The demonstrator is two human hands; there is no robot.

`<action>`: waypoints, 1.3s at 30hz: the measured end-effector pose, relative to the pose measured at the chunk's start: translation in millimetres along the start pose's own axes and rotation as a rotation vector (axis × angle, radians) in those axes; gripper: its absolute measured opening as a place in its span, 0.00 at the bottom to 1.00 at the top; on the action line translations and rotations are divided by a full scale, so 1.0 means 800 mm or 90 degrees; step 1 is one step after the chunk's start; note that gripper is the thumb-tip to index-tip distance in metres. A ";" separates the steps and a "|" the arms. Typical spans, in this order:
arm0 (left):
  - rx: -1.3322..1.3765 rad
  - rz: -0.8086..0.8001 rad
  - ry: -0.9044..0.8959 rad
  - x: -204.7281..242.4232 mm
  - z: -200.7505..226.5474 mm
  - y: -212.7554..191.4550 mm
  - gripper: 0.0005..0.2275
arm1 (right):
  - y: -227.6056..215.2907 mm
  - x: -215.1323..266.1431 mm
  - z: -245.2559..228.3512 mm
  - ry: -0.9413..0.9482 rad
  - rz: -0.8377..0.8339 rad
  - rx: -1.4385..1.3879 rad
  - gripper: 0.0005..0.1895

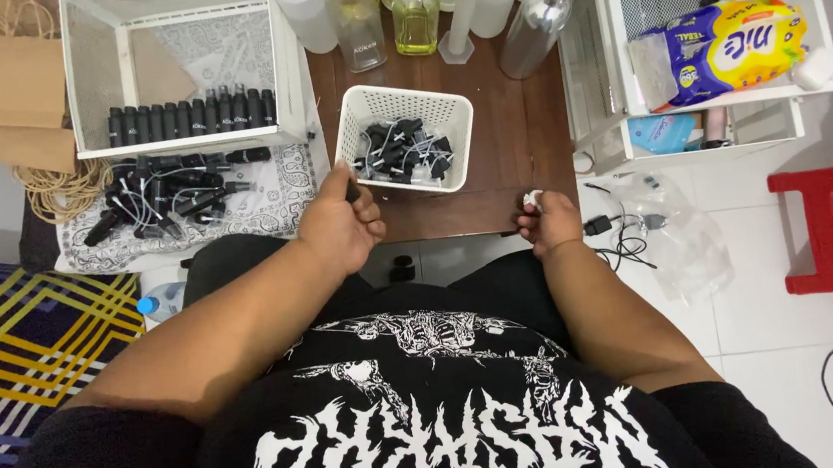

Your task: Assembling spray nozzle heads by inserting plastic dip tubes into the nozzle base

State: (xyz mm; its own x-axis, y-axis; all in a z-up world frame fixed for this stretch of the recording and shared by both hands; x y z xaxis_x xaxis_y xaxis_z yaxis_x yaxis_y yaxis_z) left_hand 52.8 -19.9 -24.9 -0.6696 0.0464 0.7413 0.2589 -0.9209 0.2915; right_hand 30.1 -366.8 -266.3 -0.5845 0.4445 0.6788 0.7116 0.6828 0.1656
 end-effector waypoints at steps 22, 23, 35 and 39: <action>-1.126 0.248 0.243 -0.131 0.045 -0.198 0.21 | 0.007 0.012 -0.005 -0.027 0.035 0.052 0.05; -1.142 0.330 0.205 -0.100 0.066 -0.195 0.18 | 0.005 0.006 -0.003 -0.029 0.041 0.052 0.06; -1.041 0.378 0.033 -0.140 0.068 -0.261 0.26 | -0.001 -0.003 -0.003 -0.047 0.053 0.062 0.06; -1.194 0.355 0.061 -0.140 0.063 -0.237 0.23 | -0.002 -0.005 -0.002 -0.050 0.057 0.065 0.06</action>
State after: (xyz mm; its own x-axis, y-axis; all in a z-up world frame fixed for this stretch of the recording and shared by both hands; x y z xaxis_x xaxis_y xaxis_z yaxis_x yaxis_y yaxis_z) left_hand 113.6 169.5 -132.4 -0.8337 -0.3052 0.4602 -0.4815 -0.0060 -0.8764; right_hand 31.8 -370.8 -267.9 -0.5527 0.5475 0.6283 0.7207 0.6925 0.0306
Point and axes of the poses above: each hand's wrist, its own x-axis away from the middle knuckle, its own y-axis out of the palm, z = x × y, the point moved 3 cm from there along -x, towards the middle knuckle, and after that the axes turned 11 degrees about -x, right-handed, at the moved point
